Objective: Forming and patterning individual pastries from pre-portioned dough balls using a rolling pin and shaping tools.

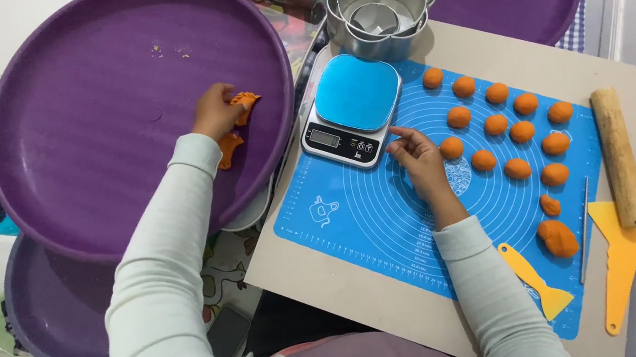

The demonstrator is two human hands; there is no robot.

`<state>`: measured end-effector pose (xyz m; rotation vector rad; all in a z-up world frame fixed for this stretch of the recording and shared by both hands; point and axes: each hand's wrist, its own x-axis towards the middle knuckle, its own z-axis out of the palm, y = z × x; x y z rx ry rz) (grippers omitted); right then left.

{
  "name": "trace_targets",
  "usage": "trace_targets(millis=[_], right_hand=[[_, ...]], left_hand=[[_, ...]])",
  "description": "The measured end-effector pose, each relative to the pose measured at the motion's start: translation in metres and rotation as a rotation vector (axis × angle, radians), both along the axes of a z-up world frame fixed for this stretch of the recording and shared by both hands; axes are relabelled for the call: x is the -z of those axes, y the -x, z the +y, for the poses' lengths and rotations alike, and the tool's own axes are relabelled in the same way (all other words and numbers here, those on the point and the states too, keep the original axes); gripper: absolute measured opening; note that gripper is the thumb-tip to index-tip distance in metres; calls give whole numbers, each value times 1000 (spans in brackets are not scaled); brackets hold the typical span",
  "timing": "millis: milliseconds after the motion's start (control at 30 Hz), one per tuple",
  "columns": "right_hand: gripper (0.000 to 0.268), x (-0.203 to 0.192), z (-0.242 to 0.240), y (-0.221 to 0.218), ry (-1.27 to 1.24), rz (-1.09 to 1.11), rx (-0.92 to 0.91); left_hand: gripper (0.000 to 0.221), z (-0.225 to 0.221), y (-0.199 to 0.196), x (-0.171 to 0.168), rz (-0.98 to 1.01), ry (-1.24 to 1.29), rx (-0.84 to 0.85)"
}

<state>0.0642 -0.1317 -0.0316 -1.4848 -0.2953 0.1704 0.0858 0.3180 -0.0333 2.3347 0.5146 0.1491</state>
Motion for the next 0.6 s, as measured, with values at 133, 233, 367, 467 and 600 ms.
trace_targets(millis=[133, 233, 367, 467, 600], right_hand=[[33, -5, 0, 2, 1, 5, 8], [28, -6, -3, 1, -29, 22, 49], [8, -7, -35, -16, -235, -27, 365], [37, -74, -66, 1, -516, -148, 644], [65, -158, -109, 40, -610, -260, 971]], left_hand=[[57, 3, 3, 3, -41, -70, 33], [53, -11, 12, -28, -231, -47, 24], [56, -46, 41, -102, -596, 191, 32], [52, -100, 102, -175, -760, 231, 42], [33, -153, 151, -171, -1118, 314, -39]])
